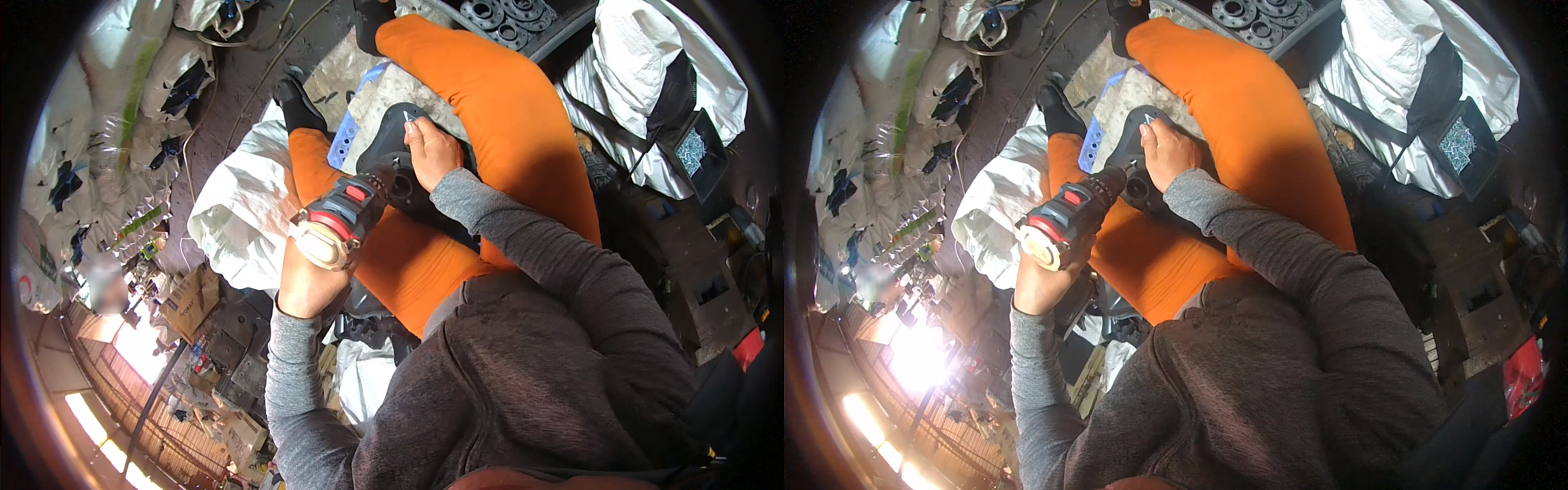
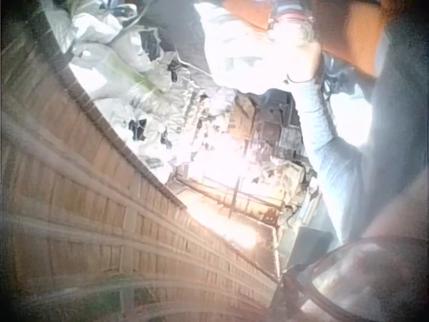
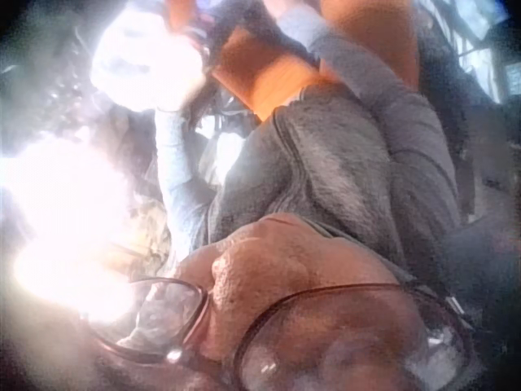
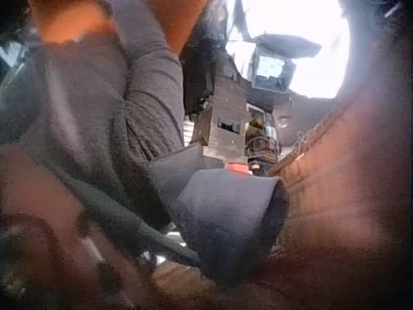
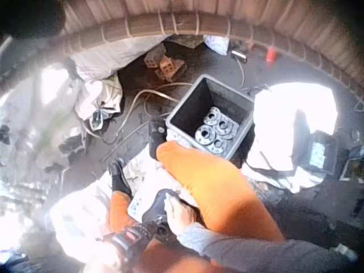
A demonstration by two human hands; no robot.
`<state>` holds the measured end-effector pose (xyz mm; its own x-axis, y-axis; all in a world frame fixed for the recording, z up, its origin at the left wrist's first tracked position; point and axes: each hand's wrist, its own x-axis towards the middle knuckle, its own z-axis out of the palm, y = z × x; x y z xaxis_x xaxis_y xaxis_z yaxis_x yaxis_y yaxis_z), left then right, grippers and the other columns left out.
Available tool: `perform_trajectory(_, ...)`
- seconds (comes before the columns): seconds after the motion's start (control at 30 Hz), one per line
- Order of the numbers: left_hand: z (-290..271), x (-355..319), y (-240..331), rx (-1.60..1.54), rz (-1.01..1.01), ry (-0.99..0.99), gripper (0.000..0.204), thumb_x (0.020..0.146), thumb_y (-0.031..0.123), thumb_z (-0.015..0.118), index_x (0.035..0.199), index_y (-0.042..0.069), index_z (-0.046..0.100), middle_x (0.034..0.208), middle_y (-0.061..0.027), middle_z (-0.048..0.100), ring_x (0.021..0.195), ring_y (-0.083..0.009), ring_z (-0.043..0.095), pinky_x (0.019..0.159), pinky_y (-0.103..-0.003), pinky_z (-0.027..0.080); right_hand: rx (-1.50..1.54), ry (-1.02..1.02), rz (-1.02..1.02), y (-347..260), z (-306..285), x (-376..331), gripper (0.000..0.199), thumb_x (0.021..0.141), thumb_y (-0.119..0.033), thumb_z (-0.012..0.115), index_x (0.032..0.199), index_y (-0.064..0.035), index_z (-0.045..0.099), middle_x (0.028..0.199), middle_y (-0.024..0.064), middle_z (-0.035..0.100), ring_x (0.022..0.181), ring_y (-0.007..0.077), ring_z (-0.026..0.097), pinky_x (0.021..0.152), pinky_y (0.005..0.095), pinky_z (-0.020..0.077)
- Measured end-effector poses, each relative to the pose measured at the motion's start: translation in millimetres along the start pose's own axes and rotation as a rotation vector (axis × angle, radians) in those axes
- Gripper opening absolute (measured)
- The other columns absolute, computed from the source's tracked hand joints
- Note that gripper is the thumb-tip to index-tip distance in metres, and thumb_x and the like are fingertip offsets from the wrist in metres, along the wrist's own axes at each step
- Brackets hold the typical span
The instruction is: The person sits on the floor and uses a cordless drill to fasten screws into a mechanical housing. They repeatedly pick up screws, align them, and drive them into the part while holding it steady with their other hand.
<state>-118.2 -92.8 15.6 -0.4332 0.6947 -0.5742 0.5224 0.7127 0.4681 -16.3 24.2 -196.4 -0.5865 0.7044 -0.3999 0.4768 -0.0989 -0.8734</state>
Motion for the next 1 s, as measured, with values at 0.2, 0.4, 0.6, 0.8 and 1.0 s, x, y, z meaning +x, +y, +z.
perform_trajectory(0.2, 2, 8, -3, 0.103, 0.138, 0.007, 0.038, 0.067, 0.006, 0.072, 0.103, 0.002, 0.063, 0.099, -0.0155, 0.066, 0.093, -0.0349, 0.063, 0.085, -0.041, 0.051, 0.060, 0.027, -0.059, -1, 3, -5, 0.032, 0.102, -0.033, 0.046, 0.086, -0.0077, 0.058, 0.076, 0.0123, 0.065, 0.074, 0.0352, 0.064, 0.066, 0.0416, 0.0487)
perform_trajectory(0.4, 4, 7, -17, -0.089, 0.007, 0.010, 0.028, 0.070, 0.008, 0.075, 0.096, 0.003, 0.064, 0.092, -0.0143, 0.067, 0.087, -0.0314, 0.066, 0.079, -0.039, 0.052, 0.103, 0.019, -0.126, -5, 0, -4, 0.028, 0.100, -0.030, 0.052, 0.086, -0.0075, 0.061, 0.080, 0.0121, 0.067, 0.077, 0.0326, 0.066, 0.066, 0.0395, 0.0497)
perform_trajectory(0.6, 15, -31, 7, -0.367, -0.144, 0.181, 0.034, 0.078, 0.004, 0.072, 0.110, 0.001, 0.062, 0.094, -0.0080, 0.069, 0.082, -0.0201, 0.067, 0.073, -0.033, 0.053, 0.040, 0.006, -0.371, 0, -11, -7, 0.019, 0.095, -0.024, 0.061, 0.098, -0.0080, 0.071, 0.080, 0.0097, 0.067, 0.073, 0.0263, 0.065, 0.067, 0.0346, 0.0506)
perform_trajectory(0.8, 10, -98, 33, -0.535, -0.142, 0.278, 0.023, 0.082, 0.002, 0.070, 0.104, 0.000, 0.067, 0.087, -0.0047, 0.068, 0.063, -0.0103, 0.061, 0.051, -0.026, 0.047, 0.277, -0.283, -0.532, -24, -64, -44, 0.023, 0.086, -0.009, 0.071, 0.109, -0.0110, 0.074, 0.074, 0.0027, 0.058, 0.064, 0.0110, 0.053, 0.059, 0.0256, 0.0442)
perform_trajectory(1.0, 22, -125, 50, -0.675, -0.161, 0.280, 0.017, 0.082, 0.004, 0.070, 0.098, 0.000, 0.065, 0.081, -0.0048, 0.066, 0.057, -0.0111, 0.058, 0.048, -0.026, 0.045, 0.306, -0.427, -0.579, -27, -84, -58, 0.025, 0.087, -0.009, 0.071, 0.111, -0.0126, 0.074, 0.069, -0.0006, 0.050, 0.063, 0.0098, 0.046, 0.058, 0.0244, 0.0401)
